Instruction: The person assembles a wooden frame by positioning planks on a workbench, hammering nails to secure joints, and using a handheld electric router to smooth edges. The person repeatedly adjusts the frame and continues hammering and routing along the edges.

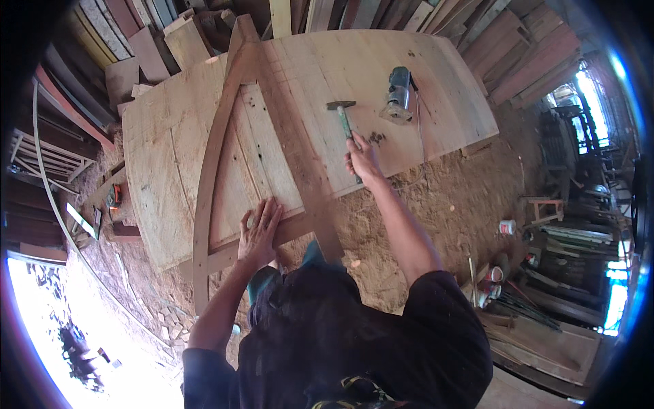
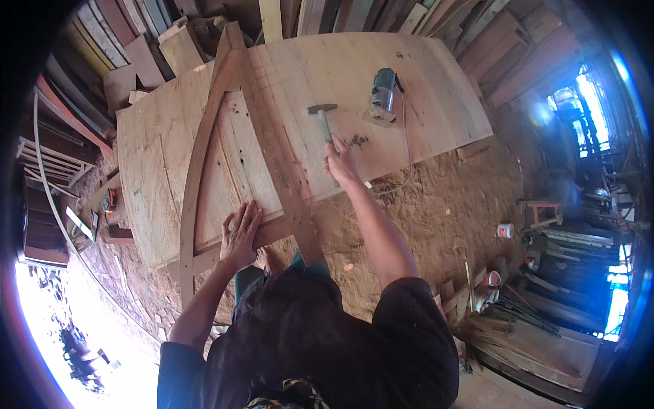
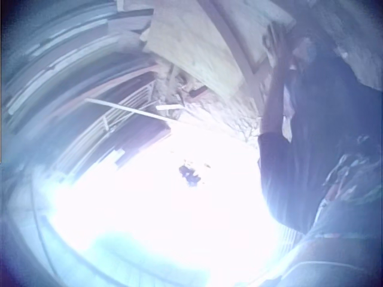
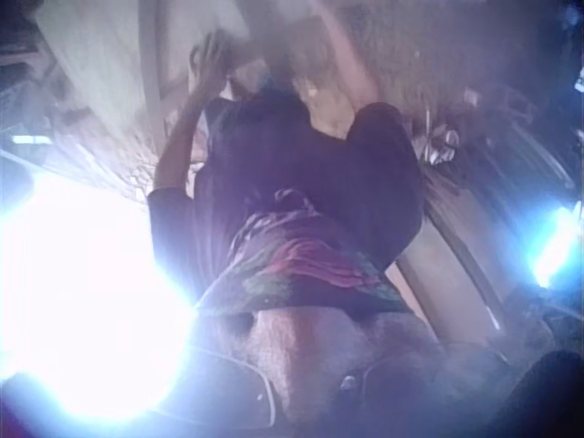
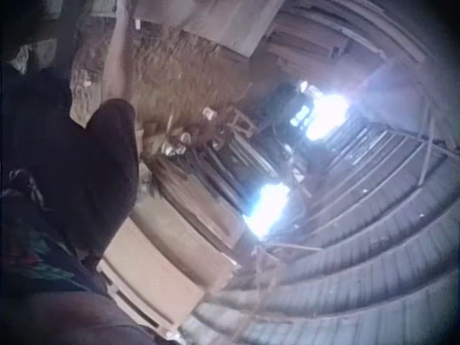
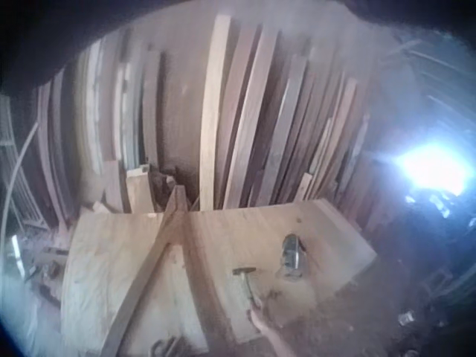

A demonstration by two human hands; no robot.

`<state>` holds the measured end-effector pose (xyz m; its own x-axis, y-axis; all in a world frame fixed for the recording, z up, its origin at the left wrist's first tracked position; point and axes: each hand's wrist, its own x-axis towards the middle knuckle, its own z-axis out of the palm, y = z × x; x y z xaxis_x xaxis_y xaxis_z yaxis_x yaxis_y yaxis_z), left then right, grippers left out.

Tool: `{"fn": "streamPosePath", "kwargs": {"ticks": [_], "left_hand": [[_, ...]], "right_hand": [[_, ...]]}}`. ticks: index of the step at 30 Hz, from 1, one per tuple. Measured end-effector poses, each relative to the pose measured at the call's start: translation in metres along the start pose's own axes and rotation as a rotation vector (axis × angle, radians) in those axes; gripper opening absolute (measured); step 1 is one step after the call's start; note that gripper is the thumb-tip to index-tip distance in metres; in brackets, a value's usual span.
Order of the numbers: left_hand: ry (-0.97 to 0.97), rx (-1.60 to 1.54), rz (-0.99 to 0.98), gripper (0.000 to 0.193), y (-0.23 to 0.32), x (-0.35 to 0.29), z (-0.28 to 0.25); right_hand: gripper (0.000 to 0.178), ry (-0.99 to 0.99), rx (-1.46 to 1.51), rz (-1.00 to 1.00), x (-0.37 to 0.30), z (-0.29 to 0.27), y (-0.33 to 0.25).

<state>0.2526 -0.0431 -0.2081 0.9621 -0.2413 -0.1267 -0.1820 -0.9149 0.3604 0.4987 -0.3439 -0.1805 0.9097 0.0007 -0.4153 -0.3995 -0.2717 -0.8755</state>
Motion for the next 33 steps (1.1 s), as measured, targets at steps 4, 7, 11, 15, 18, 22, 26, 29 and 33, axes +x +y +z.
{"fn": "streamPosePath", "kwargs": {"ticks": [4,7,11,15,18,22,26,29,33], "left_hand": [[-0.045,-0.079,-0.016,0.118,0.017,0.009,-0.011],[-0.046,-0.052,-0.131,0.116,0.009,-0.005,-0.020],[-0.091,-0.055,-0.186,0.116,0.019,0.000,-0.021],[-0.122,-0.019,-0.224,0.122,0.027,0.008,-0.017],[-0.171,0.042,-0.284,0.125,0.036,0.014,-0.016],[-0.222,-0.069,-0.371,0.121,0.053,0.017,-0.035],[-0.255,-0.279,-0.415,0.093,0.061,0.043,-0.065],[0.077,-0.705,-0.440,0.083,0.089,0.082,-0.066],[0.084,-1.210,-0.361,0.072,0.169,0.187,-0.050]], "right_hand": [[0.053,0.304,-0.601,-0.449,0.076,-0.057,0.010],[0.048,0.362,-0.671,-0.546,0.059,-0.041,-0.054],[0.071,0.758,-0.932,-0.557,0.120,-0.122,-0.058],[0.087,0.228,-0.348,-0.201,0.175,-0.162,-0.050],[0.076,0.069,-0.115,-0.111,0.179,-0.163,-0.058],[0.068,-0.031,0.213,-0.140,0.159,-0.165,-0.058],[0.061,-0.081,0.450,-0.017,0.140,-0.209,-0.008],[0.059,-0.257,0.591,-0.109,0.068,-0.215,0.026],[0.061,-0.378,0.659,-0.110,-0.020,-0.205,0.056]]}}
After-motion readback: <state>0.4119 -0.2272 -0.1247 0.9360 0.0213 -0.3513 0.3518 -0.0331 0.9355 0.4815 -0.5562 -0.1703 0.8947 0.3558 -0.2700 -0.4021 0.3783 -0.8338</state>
